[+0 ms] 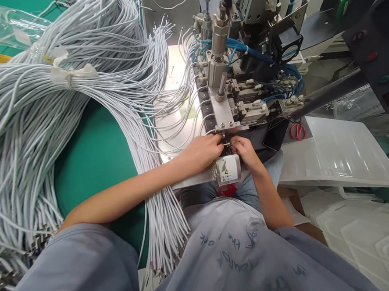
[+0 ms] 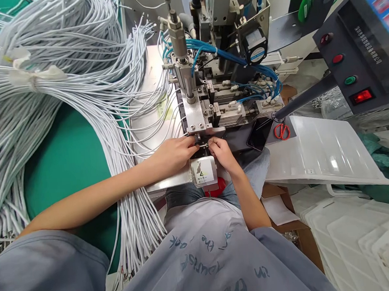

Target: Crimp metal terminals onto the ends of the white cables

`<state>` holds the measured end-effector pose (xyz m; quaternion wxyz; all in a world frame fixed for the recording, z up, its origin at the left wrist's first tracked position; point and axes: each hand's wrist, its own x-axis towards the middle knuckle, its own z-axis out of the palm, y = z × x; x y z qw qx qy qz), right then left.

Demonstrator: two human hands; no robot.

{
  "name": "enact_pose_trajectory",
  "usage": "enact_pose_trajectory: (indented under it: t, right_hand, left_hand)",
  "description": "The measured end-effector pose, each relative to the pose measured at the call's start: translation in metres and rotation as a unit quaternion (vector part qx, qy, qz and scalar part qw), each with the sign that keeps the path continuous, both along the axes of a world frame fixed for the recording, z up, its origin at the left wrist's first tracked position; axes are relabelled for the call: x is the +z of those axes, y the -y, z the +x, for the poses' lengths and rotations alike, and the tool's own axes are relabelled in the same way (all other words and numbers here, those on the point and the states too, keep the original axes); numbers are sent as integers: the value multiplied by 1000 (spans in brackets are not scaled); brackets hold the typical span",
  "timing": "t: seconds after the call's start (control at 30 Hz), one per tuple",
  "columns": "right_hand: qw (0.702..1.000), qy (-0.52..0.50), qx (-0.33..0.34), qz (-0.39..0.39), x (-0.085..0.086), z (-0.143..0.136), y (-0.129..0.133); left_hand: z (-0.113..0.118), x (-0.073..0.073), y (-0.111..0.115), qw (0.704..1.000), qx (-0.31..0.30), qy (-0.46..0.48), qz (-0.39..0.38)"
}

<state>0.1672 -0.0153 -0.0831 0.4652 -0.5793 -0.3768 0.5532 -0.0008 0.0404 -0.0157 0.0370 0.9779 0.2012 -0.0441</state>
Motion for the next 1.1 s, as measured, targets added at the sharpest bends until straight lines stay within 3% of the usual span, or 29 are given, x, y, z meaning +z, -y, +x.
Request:
enact_pose_trajectory:
  t: [0.13, 0.2, 0.33, 0.4, 0.47, 0.53, 0.6, 0.67, 0.77, 0.9, 1.0, 1.1]
  right_hand:
    - [995, 90, 6, 49, -6, 4, -1]
    - [981, 175, -40, 70, -4, 9, 1]
    - [942, 253, -187, 115, 19, 4, 26]
    - [939, 243, -200, 140, 33, -14, 48]
    - [957, 228, -116, 134, 41, -40, 70]
    - [979, 180, 58, 80, 37, -71, 86]
    - [969, 130, 208, 29, 24, -100, 94]
    - [958, 98, 268, 17, 8, -122, 95]
    - [957, 99, 272, 27, -6, -136, 94]
    - [970, 137, 201, 19, 6, -124, 99]
    - [973, 163, 160, 30, 26, -98, 100]
    - [973, 196, 118, 40, 42, -62, 93]
  left_hand:
    - [-5, 9, 3, 998, 39, -45, 3]
    - [-6, 12, 3, 997, 55, -55, -12]
    - [-5, 15, 5, 991, 108, -77, -5]
    - [-4, 15, 6, 986, 143, -79, 18]
    - [-3, 14, 8, 983, 163, -73, 29]
    - [-3, 13, 10, 984, 163, -67, 26]
    - [-3, 12, 10, 985, 159, -62, 21]
    - [-4, 11, 9, 986, 158, -53, 18]
    - [-4, 11, 8, 986, 159, -45, 18]
    - [-2, 15, 14, 987, 161, -8, 7]
    - [0, 21, 27, 988, 66, 99, -99]
    - [0, 22, 37, 944, -45, 200, -260]
